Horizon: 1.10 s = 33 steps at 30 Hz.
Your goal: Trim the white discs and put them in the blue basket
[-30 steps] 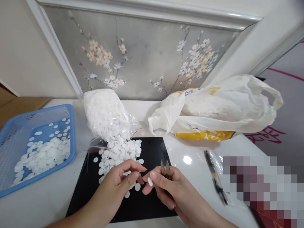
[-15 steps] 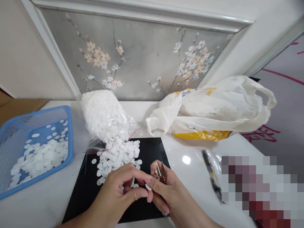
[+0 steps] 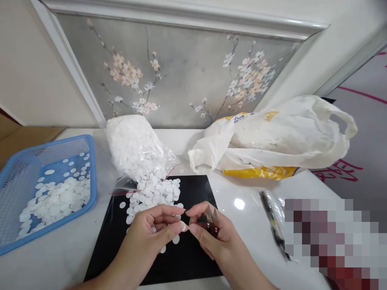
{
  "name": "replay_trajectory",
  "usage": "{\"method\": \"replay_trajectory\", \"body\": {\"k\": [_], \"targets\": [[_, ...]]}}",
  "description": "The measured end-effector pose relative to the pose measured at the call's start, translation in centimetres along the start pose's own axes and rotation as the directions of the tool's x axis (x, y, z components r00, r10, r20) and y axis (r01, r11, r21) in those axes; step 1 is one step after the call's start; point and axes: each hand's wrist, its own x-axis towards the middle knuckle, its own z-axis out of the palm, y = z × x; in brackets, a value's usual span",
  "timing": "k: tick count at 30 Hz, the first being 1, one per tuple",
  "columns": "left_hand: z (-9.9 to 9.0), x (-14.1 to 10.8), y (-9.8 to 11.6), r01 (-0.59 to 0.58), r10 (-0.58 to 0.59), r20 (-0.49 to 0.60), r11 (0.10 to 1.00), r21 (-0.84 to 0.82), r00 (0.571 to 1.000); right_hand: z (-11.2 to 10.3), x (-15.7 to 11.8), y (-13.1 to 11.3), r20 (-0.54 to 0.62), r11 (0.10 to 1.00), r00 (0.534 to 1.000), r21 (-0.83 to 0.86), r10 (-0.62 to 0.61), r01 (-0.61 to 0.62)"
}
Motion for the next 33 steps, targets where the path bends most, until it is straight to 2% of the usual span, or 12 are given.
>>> {"method": "replay_trajectory", "body": {"k": [5, 10, 13, 21, 27, 30, 33], "targets": [[-0.1, 0.0, 0.1, 0.046, -0.046, -0.006, 0.999, -0.016, 0.999, 0.0, -0.2, -0.2, -0.012, 0.989, 0.999, -0.141, -0.038, 0.036], [-0.1, 0.1, 0.1, 0.032, -0.032, -0.01, 0.999, 0.016, 0.999, 0.0, -0.4, -0.2, 0.018, 0.947, 0.983, -0.266, -0.183, 0.181], [-0.1, 0.0, -0.1, 0.024, -0.024, 0.014, 1.0, -0.02, 1.0, -0.1, -0.3, -0.2, 0.023, 0.926, 0.973, -0.305, -0.228, 0.224], [0.0, -0.1, -0.5, 0.025, -0.019, 0.043, 0.988, -0.15, 0.999, 0.0, -0.4, -0.3, 0.011, 0.926, 0.979, -0.323, -0.204, 0.197], [-0.2, 0.2, -0.1, 0.024, -0.023, 0.015, 0.998, -0.052, 1.0, -0.1, 0.0, -0.2, -0.012, 0.917, 0.987, -0.372, -0.163, 0.147], [-1.2, 0.8, 0.5, -0.025, 0.021, -0.049, 0.997, -0.079, 0.999, -0.9, 0.6, -0.1, -0.004, 0.868, 0.991, -0.484, -0.132, 0.114], [-2.4, 1.3, 1.0, -0.059, 0.047, -0.082, 0.987, -0.15, 0.996, -1.7, 1.5, -0.2, 0.032, 0.778, 0.992, -0.617, -0.124, 0.117]]}}
